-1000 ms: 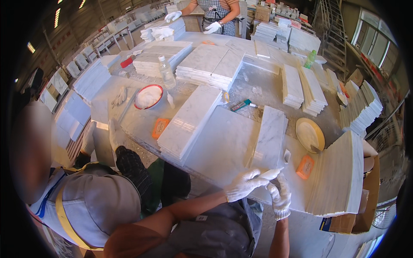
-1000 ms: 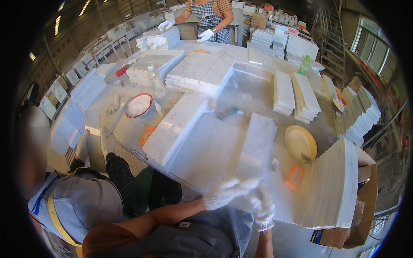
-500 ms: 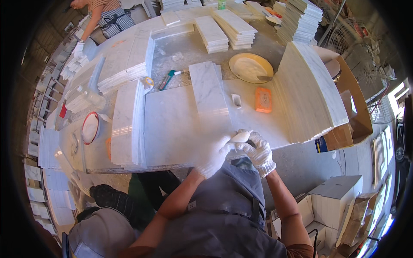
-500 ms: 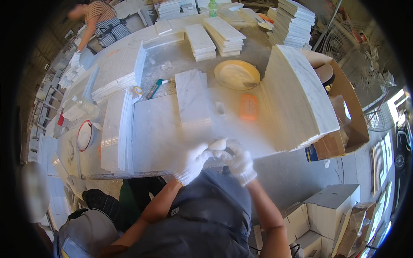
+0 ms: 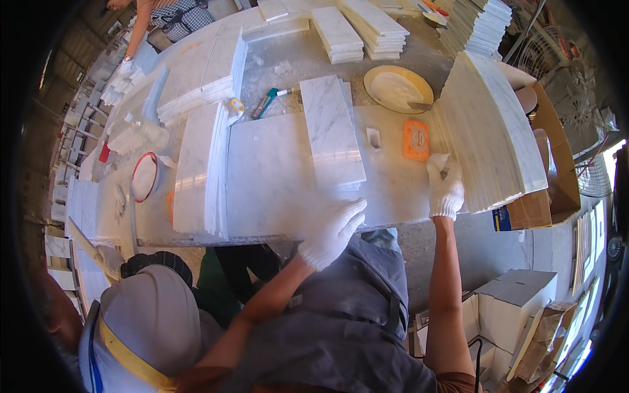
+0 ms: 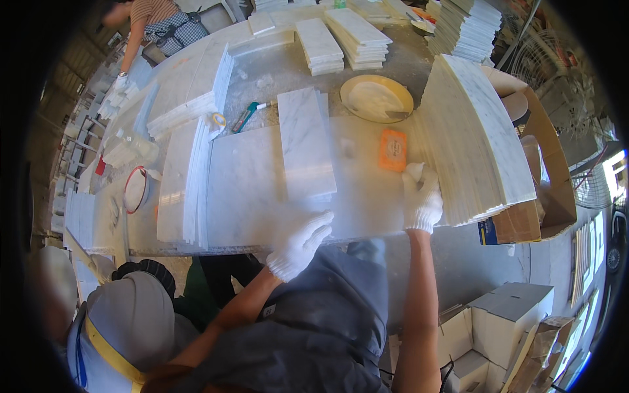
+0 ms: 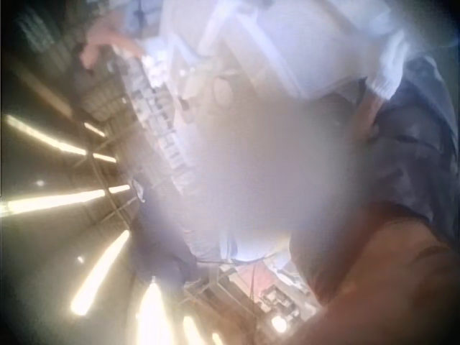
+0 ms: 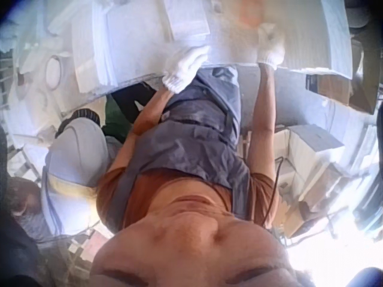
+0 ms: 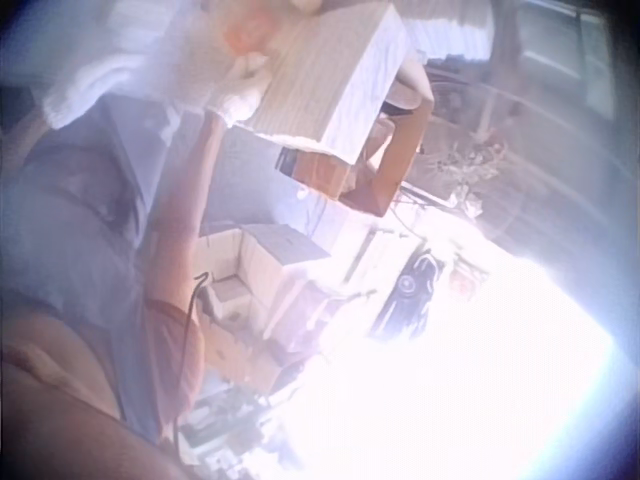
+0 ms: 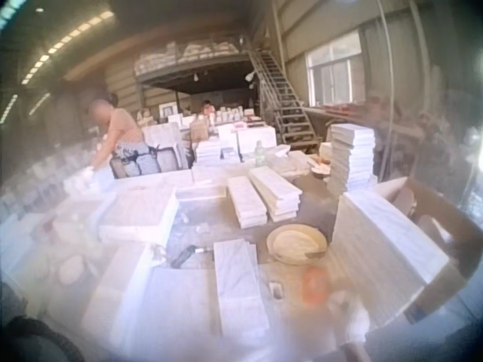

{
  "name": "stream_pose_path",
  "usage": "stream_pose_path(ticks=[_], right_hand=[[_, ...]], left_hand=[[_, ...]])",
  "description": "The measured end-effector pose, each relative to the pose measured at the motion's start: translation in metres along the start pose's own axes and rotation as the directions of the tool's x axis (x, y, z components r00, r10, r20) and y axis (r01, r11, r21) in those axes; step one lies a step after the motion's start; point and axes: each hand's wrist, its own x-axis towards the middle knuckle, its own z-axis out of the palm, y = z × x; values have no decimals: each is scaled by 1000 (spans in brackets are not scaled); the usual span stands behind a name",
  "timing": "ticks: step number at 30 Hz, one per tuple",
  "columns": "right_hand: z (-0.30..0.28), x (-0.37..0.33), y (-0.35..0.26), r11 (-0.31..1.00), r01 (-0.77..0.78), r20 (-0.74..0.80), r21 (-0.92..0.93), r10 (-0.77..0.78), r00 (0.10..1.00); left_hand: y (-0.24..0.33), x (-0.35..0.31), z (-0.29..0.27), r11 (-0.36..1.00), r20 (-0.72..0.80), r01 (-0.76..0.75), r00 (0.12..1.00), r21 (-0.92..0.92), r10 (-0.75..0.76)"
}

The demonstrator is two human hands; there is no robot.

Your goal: The person applies a white paste to the edges of rectangular white tiles using a small metal spatula, then places each tile into a cardboard box. The person repeats this process for multiple tiles, handling them one at a time.

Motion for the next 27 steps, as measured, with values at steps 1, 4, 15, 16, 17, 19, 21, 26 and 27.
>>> stream_pose_path(ticks=[1, 4, 15, 16, 17, 19, 21, 26, 27], right_hand=[[2, 2, 1, 997, -54, 23, -52, 55, 998], [6, 4, 3, 981, -99, 59, -168, 111, 992], [1, -6, 0, 950, -146, 147, 277, 108, 983], [0, -9, 1, 963, -137, 129, 232, 110, 986], [-2, -12, 3, 967, -118, 110, 226, 95, 989], [-4, -18, 8, 975, -96, 74, 199, 82, 994], [-8, -27, 15, 980, -96, 61, 177, 87, 994], [-21, -61, 21, 953, -174, -12, 249, 182, 983], [-21, -70, 19, 923, -142, -28, 357, 162, 986]], left_hand=[[0, 1, -3, 998, -42, -52, 998, 20, 53], [7, 8, -17, 990, -95, -28, 995, 136, 41], [-44, 107, -36, 704, 243, -210, 968, 679, 55], [-56, 119, -45, 665, 269, -234, 962, 710, 52], [-68, 131, -55, 657, 246, -168, 969, 735, -28], [-86, 156, -71, 626, 202, -31, 958, 779, -204], [-98, 176, -77, 578, 199, -28, 951, 816, -235], [-91, 166, -51, 536, 327, -210, 935, 818, -133], [-83, 154, -46, 545, 368, -276, 927, 792, -66]])
